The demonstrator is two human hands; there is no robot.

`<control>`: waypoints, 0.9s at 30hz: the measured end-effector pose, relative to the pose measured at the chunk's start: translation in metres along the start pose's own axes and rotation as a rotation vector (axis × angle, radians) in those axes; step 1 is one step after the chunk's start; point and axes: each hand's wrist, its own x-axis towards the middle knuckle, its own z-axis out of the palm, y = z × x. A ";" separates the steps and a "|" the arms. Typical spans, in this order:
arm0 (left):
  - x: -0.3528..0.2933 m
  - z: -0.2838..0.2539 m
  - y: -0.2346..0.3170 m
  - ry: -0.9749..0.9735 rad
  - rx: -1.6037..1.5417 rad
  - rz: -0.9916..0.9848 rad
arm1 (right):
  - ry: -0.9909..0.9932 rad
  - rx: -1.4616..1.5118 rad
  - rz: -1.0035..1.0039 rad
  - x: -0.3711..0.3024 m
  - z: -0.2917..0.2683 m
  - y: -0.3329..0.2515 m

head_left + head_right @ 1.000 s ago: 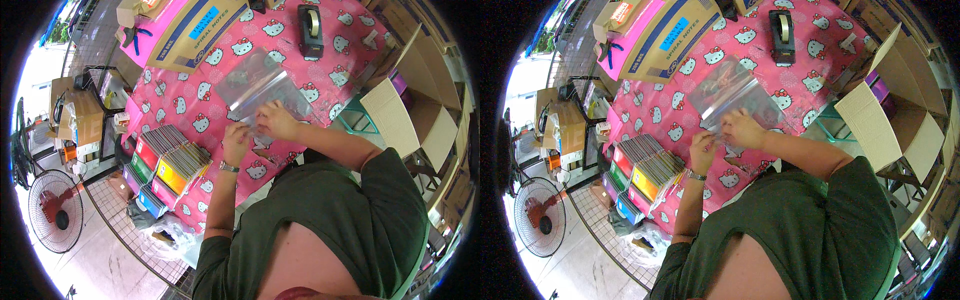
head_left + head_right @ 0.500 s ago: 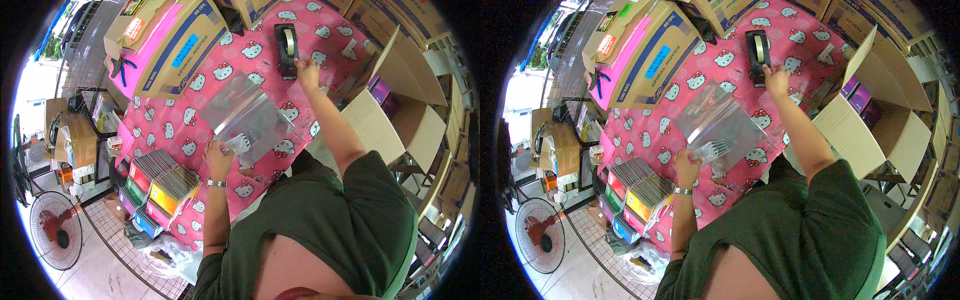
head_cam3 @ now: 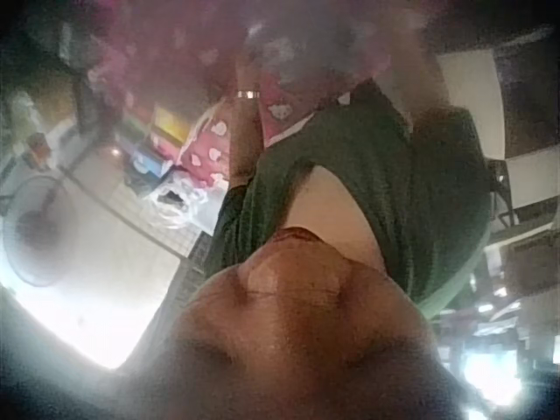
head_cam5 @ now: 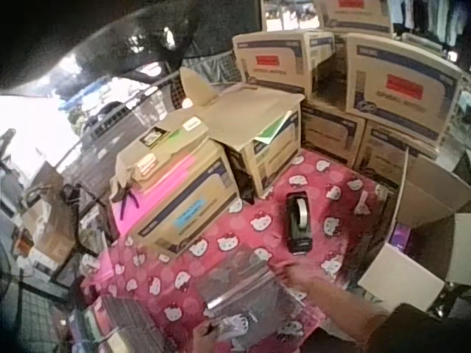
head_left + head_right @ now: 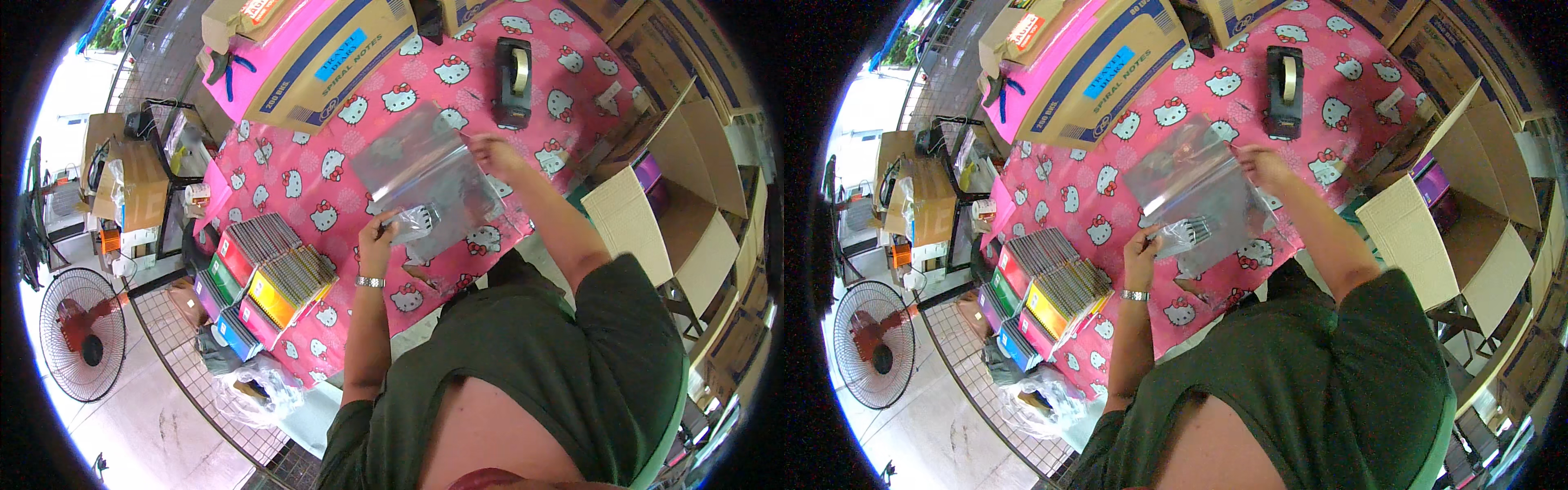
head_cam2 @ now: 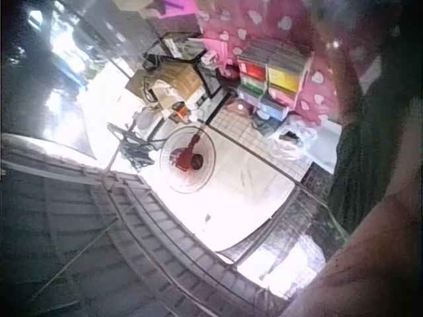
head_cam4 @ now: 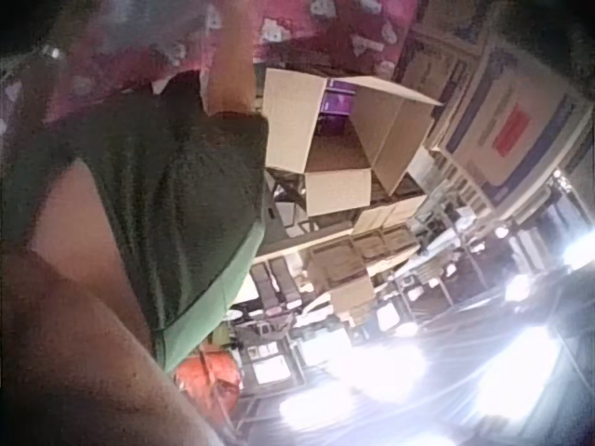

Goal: The person places stacks of small notebooks into clear plastic bags and seals them by hand.

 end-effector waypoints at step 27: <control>-0.013 0.074 0.156 -0.253 -0.331 0.158 | 0.295 -1.329 -1.034 -0.251 0.090 -0.144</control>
